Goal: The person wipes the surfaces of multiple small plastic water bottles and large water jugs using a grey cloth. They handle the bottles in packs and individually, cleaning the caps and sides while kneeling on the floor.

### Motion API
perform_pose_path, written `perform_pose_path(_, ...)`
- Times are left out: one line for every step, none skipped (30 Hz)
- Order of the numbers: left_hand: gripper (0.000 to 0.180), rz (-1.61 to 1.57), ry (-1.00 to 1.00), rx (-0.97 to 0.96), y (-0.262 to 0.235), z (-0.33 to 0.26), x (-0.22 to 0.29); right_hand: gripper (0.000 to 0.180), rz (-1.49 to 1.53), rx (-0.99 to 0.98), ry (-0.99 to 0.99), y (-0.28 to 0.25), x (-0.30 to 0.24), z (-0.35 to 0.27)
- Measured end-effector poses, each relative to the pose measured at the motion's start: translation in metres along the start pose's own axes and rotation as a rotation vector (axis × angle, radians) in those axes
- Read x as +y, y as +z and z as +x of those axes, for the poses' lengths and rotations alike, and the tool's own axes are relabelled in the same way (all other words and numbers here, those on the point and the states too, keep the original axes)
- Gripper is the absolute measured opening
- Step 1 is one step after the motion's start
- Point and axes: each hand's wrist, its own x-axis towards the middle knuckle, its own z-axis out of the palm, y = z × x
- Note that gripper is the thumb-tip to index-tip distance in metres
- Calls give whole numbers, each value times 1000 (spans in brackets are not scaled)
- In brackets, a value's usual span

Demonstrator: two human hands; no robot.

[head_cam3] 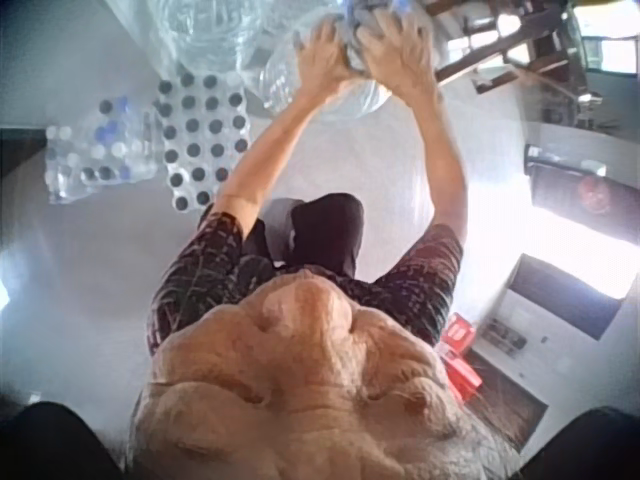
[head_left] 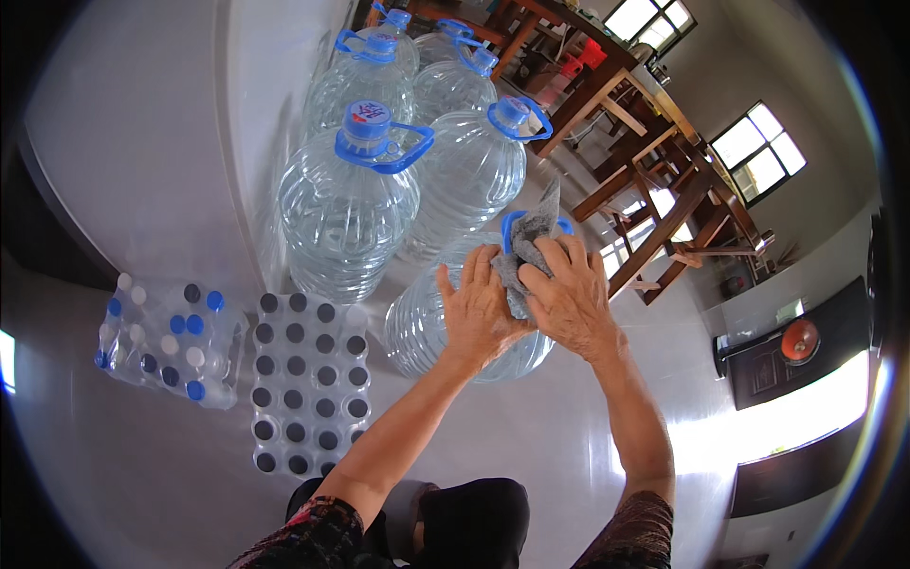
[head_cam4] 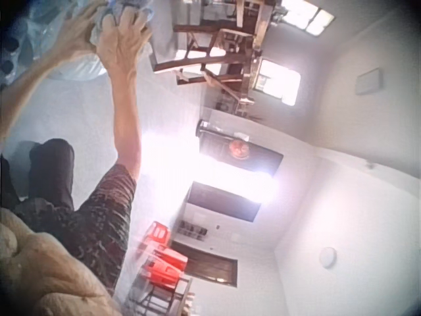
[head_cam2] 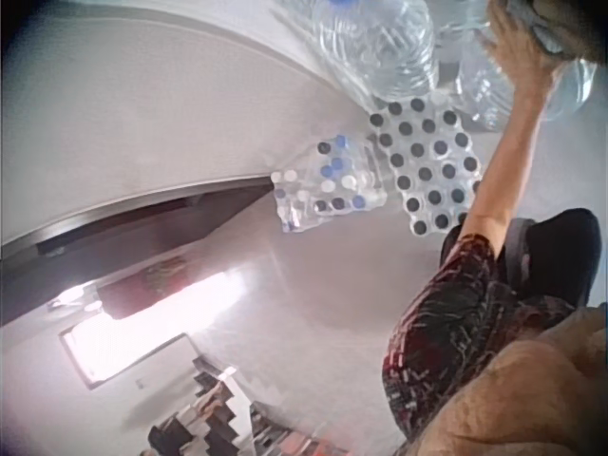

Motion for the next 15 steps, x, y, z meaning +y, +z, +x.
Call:
perform_pose_path(89, -33, 2, 25, 1, -1, 3, 12, 39, 20, -24, 1, 7, -1)
perform_pose_path(88, -41, 22, 62, 4, -2, 6, 12, 61, -38, 38, 1, 10, 0)
perform_pose_path(87, -47, 40, 99, 7, -4, 8, 12, 85, -94, 100, 0, 12, 1)
perform_pose_path(87, -40, 60, 134, 7, -5, 9, 12, 119, -142, 165, -1, 10, 4)
perform_pose_path(87, -47, 44, 103, 6, -5, 9, 16, 141, -188, 300, -4, 4, 12)
perform_pose_path(89, -52, 45, 113, 5, -5, 8, 19, 194, -258, 404, -2, 6, 21)
perform_pose_path(90, -74, 45, 121, 6, -5, 10, 22, 232, -335, 512, -2, 11, 31)
perform_pose_path(91, -91, 46, 130, 4, -6, 11, 25, 274, -409, 622, -1, 14, 39)
perform_pose_path(92, -106, 44, 129, 3, -8, 11, 34, 285, -428, 687, 1, 17, 43)
perform_pose_path(94, -111, 42, 126, 2, -8, 9, 35, 236, -511, 681, -2, 16, 47)
perform_pose_path(95, -116, 40, 125, 1, -8, 9, 37, 186, -593, 673, -6, 13, 52)
perform_pose_path(95, -118, 37, 117, -1, -8, 8, 38, 136, -674, 662, -8, 11, 56)
perform_pose_path(96, -120, 32, 109, -2, -9, 8, 42, 187, -723, 617, -7, 16, 53)
perform_pose_path(97, -124, 28, 100, -2, -9, 9, 44, 189, -683, 528, -8, 19, 45)
perform_pose_path(97, -131, 25, 95, -1, -10, 9, 45, 192, -641, 438, -9, 20, 33)
